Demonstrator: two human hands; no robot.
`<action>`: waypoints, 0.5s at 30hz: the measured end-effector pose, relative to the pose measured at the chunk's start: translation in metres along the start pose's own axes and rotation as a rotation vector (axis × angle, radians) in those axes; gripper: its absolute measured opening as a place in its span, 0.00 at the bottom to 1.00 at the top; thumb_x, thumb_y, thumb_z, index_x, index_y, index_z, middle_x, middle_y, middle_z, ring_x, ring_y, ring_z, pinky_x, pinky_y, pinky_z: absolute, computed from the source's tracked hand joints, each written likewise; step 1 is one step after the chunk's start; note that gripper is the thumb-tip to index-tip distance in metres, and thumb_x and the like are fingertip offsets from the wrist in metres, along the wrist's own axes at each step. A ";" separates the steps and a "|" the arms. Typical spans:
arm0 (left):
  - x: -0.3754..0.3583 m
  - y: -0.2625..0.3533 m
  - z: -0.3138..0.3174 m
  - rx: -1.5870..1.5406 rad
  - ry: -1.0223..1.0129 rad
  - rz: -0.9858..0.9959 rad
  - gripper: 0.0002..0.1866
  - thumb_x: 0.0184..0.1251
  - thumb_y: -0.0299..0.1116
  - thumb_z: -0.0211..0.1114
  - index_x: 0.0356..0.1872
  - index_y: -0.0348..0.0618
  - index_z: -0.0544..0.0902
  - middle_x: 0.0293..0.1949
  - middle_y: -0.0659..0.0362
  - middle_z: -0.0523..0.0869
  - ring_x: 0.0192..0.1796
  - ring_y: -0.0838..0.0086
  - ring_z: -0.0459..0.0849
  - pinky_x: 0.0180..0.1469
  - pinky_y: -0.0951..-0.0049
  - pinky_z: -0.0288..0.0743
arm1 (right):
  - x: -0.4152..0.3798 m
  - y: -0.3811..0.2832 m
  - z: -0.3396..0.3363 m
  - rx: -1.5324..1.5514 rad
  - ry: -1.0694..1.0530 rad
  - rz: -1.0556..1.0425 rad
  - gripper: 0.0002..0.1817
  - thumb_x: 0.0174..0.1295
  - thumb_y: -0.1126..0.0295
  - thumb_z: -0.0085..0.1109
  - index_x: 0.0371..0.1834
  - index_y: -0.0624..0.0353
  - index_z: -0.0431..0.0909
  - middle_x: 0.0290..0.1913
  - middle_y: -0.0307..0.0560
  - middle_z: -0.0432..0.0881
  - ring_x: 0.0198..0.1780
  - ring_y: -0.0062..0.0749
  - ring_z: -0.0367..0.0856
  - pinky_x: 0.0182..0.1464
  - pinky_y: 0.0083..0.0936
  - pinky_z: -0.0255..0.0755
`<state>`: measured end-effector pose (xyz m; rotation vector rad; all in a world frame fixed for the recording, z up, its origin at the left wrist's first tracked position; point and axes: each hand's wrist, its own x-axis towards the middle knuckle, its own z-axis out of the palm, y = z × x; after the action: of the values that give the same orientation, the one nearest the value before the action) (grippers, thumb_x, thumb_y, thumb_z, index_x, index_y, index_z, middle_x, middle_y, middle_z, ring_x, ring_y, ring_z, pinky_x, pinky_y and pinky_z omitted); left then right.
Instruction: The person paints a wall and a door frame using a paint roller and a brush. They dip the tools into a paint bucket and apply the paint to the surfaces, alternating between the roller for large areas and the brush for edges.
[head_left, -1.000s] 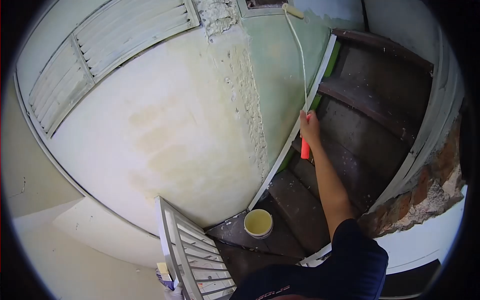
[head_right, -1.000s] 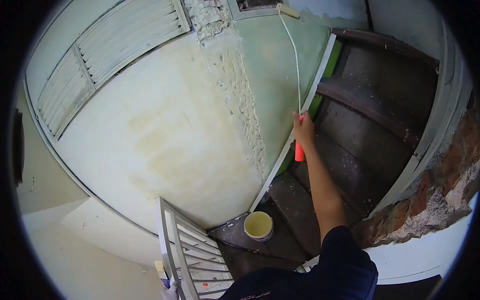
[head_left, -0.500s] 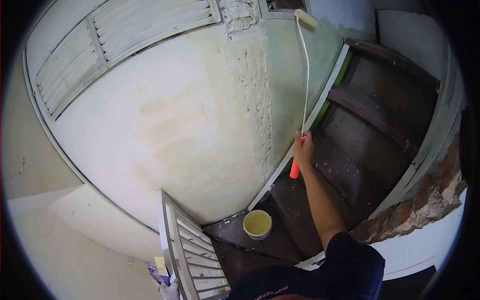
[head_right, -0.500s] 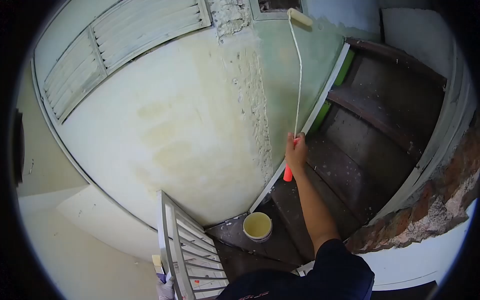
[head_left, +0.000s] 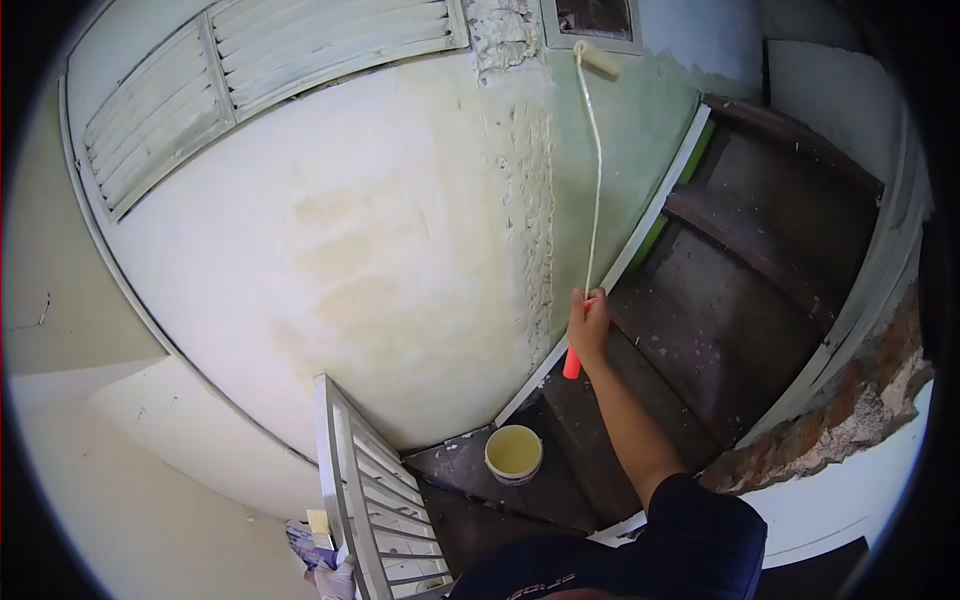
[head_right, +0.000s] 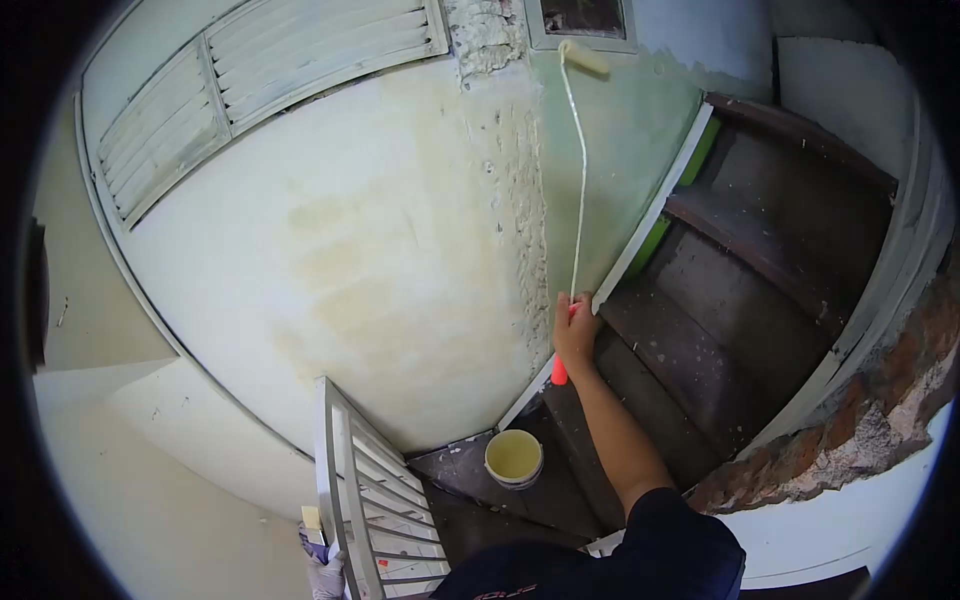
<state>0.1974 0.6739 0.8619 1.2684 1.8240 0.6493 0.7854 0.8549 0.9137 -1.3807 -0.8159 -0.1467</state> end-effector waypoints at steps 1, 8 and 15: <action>0.044 -0.084 0.009 0.198 0.165 0.516 0.38 0.65 0.30 0.63 0.73 0.34 0.54 0.67 0.51 0.67 0.64 0.64 0.67 0.70 0.67 0.55 | 0.002 -0.002 0.000 -0.023 -0.020 0.040 0.17 0.68 0.56 0.54 0.34 0.60 0.67 0.22 0.53 0.76 0.27 0.52 0.80 0.30 0.40 0.69; 0.011 -0.033 0.008 0.309 0.275 0.170 0.36 0.64 0.34 0.66 0.70 0.34 0.61 0.61 0.49 0.71 0.62 0.65 0.67 0.66 0.69 0.62 | 0.011 -0.005 0.009 -0.138 -0.047 -0.056 0.18 0.68 0.55 0.52 0.36 0.61 0.66 0.23 0.59 0.77 0.31 0.61 0.80 0.30 0.46 0.69; 0.065 -0.129 0.012 -0.201 0.029 0.125 0.24 0.74 0.42 0.54 0.66 0.42 0.71 0.62 0.54 0.75 0.59 0.64 0.73 0.62 0.70 0.65 | -0.101 0.037 -0.014 0.024 -0.092 0.149 0.16 0.70 0.58 0.53 0.32 0.57 0.66 0.17 0.40 0.69 0.18 0.29 0.73 0.20 0.29 0.64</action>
<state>0.1294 0.6865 0.7344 1.2493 1.6658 0.9004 0.7380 0.8141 0.8247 -1.4281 -0.7856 0.0423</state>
